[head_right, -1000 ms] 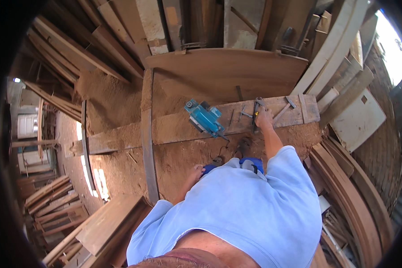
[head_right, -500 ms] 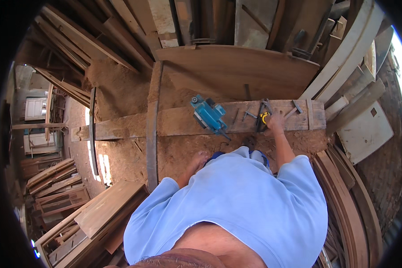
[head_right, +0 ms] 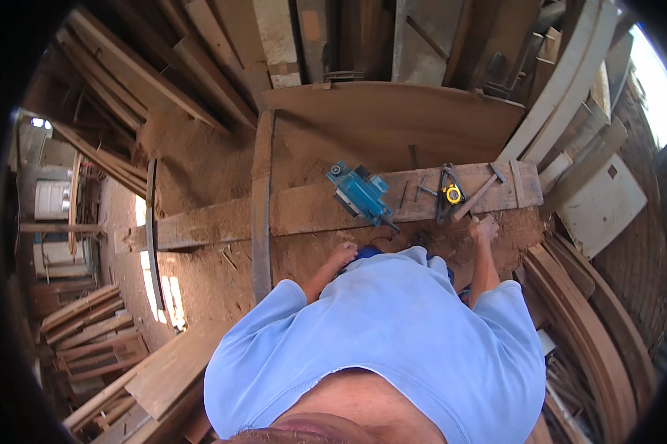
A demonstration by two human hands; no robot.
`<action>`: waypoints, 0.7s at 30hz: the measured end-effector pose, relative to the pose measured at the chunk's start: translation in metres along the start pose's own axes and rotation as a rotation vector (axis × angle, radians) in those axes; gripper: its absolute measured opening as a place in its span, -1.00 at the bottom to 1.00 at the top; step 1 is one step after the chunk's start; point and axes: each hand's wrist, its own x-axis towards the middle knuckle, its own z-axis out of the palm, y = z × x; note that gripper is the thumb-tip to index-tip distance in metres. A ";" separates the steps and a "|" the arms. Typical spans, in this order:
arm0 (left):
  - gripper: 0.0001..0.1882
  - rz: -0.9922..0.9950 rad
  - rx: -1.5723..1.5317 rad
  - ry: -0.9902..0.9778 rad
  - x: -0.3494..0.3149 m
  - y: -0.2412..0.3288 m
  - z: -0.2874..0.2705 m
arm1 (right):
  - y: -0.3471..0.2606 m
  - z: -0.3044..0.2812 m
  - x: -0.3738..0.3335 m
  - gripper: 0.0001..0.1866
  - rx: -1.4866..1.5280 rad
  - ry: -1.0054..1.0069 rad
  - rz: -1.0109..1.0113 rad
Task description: The person moves a large curved wooden board and several smaller wooden strips, leans them against stacks of wood, and uses a tape measure on a wooden board.
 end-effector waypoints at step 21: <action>-0.15 -0.140 0.178 0.584 -0.076 -0.172 -0.264 | 0.007 0.134 -0.216 -0.65 0.278 -0.431 -0.353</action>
